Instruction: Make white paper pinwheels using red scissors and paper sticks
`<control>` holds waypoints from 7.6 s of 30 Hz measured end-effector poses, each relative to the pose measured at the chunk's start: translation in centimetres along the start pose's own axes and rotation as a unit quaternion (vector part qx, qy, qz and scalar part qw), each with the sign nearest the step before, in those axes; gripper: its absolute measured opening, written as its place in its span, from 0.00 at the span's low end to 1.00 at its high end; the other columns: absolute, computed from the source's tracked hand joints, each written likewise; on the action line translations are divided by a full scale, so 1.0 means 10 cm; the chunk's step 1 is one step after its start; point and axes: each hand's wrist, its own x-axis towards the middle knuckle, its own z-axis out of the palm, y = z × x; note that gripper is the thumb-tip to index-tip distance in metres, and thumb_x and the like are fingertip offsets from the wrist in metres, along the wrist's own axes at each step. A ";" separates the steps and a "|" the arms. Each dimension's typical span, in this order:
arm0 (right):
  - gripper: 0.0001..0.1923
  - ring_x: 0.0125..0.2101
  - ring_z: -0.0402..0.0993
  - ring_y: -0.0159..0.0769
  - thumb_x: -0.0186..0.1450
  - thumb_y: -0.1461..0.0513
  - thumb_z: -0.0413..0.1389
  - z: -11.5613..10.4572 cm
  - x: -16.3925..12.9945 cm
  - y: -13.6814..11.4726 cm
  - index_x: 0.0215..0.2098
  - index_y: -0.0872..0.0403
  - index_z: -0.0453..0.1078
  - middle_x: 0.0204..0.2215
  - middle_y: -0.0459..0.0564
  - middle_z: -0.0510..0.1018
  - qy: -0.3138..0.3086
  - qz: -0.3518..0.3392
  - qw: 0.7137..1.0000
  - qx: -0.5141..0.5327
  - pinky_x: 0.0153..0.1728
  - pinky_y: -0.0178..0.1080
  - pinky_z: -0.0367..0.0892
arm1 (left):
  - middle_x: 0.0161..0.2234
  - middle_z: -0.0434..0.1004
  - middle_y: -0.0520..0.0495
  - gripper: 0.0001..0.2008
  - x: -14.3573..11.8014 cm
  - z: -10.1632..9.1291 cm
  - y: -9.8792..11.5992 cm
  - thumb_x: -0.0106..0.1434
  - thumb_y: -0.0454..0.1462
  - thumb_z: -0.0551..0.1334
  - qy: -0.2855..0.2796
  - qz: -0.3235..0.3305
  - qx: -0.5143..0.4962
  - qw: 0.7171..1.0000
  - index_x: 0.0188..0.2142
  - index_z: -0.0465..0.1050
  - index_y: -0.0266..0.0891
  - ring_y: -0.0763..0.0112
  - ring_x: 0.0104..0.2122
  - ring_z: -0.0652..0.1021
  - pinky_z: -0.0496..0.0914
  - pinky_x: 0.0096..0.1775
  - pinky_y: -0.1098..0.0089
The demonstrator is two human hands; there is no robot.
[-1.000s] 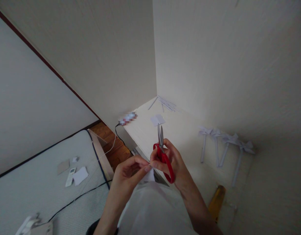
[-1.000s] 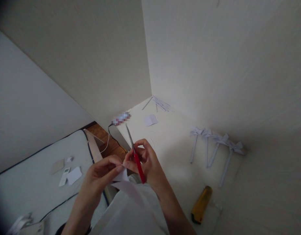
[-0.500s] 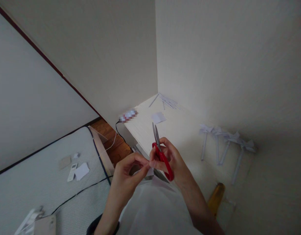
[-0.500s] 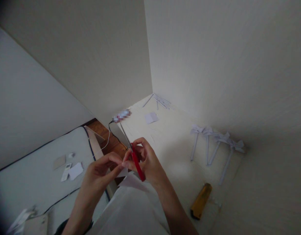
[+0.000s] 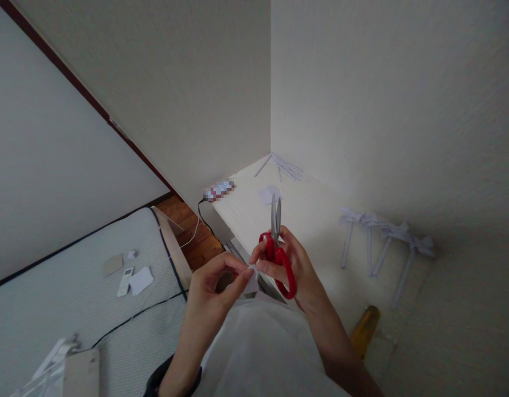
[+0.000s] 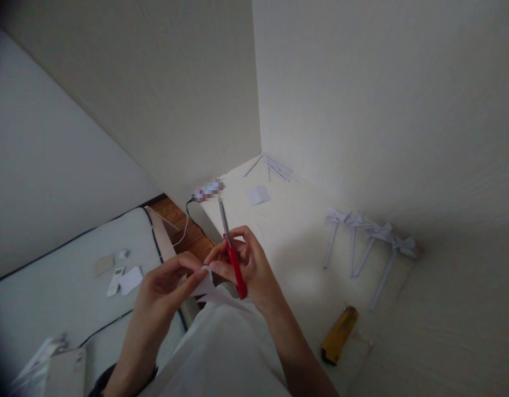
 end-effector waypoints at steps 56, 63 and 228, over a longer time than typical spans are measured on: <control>0.21 0.29 0.73 0.31 0.55 0.64 0.68 0.02 -0.03 0.00 0.38 0.47 0.61 0.29 0.40 0.75 0.031 -0.031 0.996 -0.083 0.33 0.36 0.66 | 0.27 0.77 0.51 0.04 0.02 0.05 -0.02 0.61 0.35 0.67 0.024 0.031 0.002 0.999 0.29 0.77 0.39 0.71 0.28 0.76 0.70 0.31 0.75; 0.19 0.31 0.72 0.30 0.57 0.69 0.64 0.09 -0.06 -0.03 0.38 0.47 0.60 0.29 0.38 0.75 0.051 -0.051 0.991 -0.116 0.35 0.35 0.64 | 0.29 0.78 0.50 0.05 0.02 0.05 0.05 0.59 0.30 0.64 0.071 0.154 0.159 0.973 0.28 0.75 0.41 0.69 0.31 0.77 0.70 0.32 0.73; 0.22 0.34 0.69 0.35 0.55 0.64 0.66 -0.07 -0.16 -0.21 0.41 0.49 0.59 0.36 0.46 0.71 -0.065 -0.156 0.862 -0.477 0.35 0.37 0.67 | 0.32 0.76 0.51 0.06 -0.06 -0.11 0.09 0.61 0.30 0.65 0.049 0.159 0.020 0.986 0.31 0.77 0.44 0.69 0.35 0.76 0.68 0.36 0.72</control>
